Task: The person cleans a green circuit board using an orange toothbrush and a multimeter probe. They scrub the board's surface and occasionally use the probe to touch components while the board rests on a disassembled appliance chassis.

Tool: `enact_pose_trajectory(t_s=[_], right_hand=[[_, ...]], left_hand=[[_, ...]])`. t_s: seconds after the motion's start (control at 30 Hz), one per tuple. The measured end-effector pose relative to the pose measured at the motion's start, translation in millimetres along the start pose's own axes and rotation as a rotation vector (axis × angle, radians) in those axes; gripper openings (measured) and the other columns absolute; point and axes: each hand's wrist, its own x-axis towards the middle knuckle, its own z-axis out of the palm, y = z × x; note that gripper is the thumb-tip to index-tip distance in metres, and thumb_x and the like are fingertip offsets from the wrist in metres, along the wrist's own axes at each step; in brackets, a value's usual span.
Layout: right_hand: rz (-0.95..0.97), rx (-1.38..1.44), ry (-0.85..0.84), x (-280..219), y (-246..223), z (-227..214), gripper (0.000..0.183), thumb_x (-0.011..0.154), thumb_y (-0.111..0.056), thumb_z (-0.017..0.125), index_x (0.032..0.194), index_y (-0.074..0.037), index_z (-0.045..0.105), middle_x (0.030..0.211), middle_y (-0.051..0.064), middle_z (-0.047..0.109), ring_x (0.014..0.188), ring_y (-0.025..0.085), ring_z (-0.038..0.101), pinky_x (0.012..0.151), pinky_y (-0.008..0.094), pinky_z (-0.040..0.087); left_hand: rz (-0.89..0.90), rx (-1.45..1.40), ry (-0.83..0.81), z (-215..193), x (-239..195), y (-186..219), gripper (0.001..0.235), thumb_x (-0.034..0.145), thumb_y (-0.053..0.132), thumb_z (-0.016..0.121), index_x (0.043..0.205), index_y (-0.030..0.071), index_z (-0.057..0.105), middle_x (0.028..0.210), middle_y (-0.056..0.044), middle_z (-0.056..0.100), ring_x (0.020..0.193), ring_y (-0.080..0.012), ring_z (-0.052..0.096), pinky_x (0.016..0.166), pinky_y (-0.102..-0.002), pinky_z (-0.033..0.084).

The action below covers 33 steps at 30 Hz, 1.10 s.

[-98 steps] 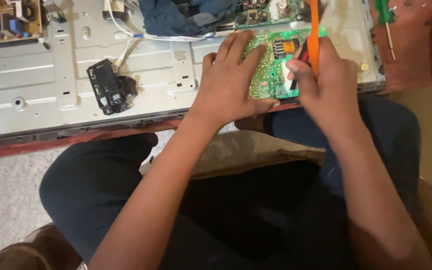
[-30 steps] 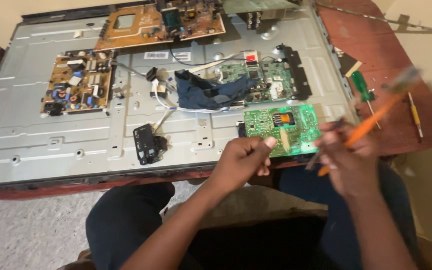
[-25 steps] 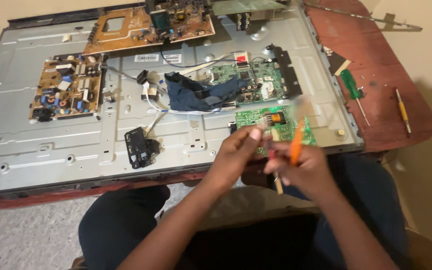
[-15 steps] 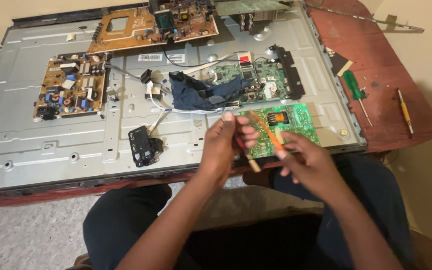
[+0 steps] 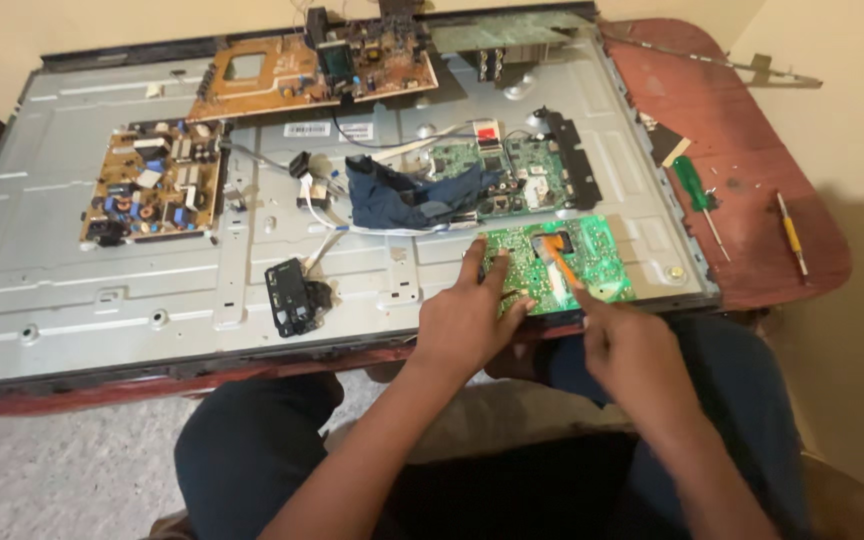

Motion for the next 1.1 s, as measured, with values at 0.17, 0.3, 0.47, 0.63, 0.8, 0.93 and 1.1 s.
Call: enact_pose_trajectory(t_s=[0.17, 0.3, 0.47, 0.63, 0.8, 0.93, 1.1], right_hand=[[-0.027, -0.117, 0.019, -9.6, -11.9, 3.6, 0.036, 0.089, -0.012, 0.062, 0.124, -0.016, 0.073, 0.092, 0.021, 0.070, 0.075, 0.043, 0.068, 0.071, 0.053, 0.056], [0.034, -0.171, -0.043, -19.0, -19.4, 2.0, 0.046, 0.084, -0.010, 0.064, 0.129, -0.016, 0.067, 0.095, 0.018, 0.070, 0.077, 0.042, 0.069, 0.070, 0.053, 0.056], [0.110, -0.294, -0.163, -35.5, -24.7, -1.1, 0.060, 0.087, -0.012, 0.062, 0.146, -0.019, 0.056, 0.096, 0.016, 0.067, 0.079, 0.039, 0.070, 0.069, 0.050, 0.058], [0.081, -0.367, -0.212, -65.8, -19.2, 7.4, 0.068, 0.084, -0.006, 0.060, 0.150, -0.016, 0.045, 0.096, 0.015, 0.064, 0.078, 0.038, 0.070, 0.067, 0.048, 0.059], [0.254, -0.394, -0.498, -97.9, -5.9, 18.5, 0.077, 0.084, -0.011, 0.063, 0.156, -0.025, 0.040, 0.109, 0.018, 0.069, 0.093, 0.035, 0.072, 0.080, 0.048, 0.059], [0.235, -0.264, -0.767, -101.2, 2.3, 24.9, 0.059, 0.083, -0.006, 0.069, 0.137, -0.029, 0.060, 0.130, 0.016, 0.062, 0.115, 0.036, 0.065, 0.096, 0.049, 0.054], [0.298, -0.221, -0.408, -99.7, -3.8, 16.2, 0.057, 0.085, -0.015, 0.068, 0.139, -0.030, 0.060, 0.110, 0.013, 0.073, 0.100, 0.034, 0.072, 0.087, 0.047, 0.057]], left_hand=[[-0.005, 0.001, -0.008, -0.8, 1.7, 0.4, 0.065, 0.083, 0.051, 0.074, 0.137, 0.018, 0.060, 0.154, -0.012, 0.046, 0.075, -0.0382, 0.074, 0.063, -0.050, 0.059], [-0.030, -0.013, -0.016, -2.3, 2.9, 1.9, 0.064, 0.083, 0.051, 0.074, 0.137, 0.018, 0.060, 0.155, -0.011, 0.047, 0.079, -0.0374, 0.075, 0.065, -0.049, 0.060], [-0.055, -0.032, -0.019, -4.5, 3.6, 6.1, 0.064, 0.081, 0.049, 0.076, 0.135, 0.018, 0.062, 0.154, -0.012, 0.047, 0.084, -0.0375, 0.075, 0.069, -0.050, 0.060], [-0.038, -0.019, -0.014, -4.8, 3.7, 6.4, 0.063, 0.081, 0.047, 0.076, 0.135, 0.017, 0.063, 0.154, -0.012, 0.047, 0.086, -0.0372, 0.074, 0.069, -0.050, 0.060], [-0.027, -0.011, -0.033, -4.4, 5.2, 3.2, 0.062, 0.082, 0.049, 0.076, 0.135, 0.018, 0.063, 0.154, -0.012, 0.047, 0.090, -0.0369, 0.074, 0.072, -0.050, 0.060], [-0.019, 0.012, -0.066, -4.4, 7.7, 3.3, 0.063, 0.083, 0.051, 0.074, 0.136, 0.018, 0.062, 0.155, -0.013, 0.044, 0.092, -0.0371, 0.074, 0.072, -0.050, 0.060], [-0.031, 0.034, -0.100, -8.2, 6.4, 3.6, 0.063, 0.086, 0.050, 0.072, 0.137, 0.014, 0.060, 0.155, -0.017, 0.043, 0.091, -0.0379, 0.074, 0.073, -0.051, 0.059]])
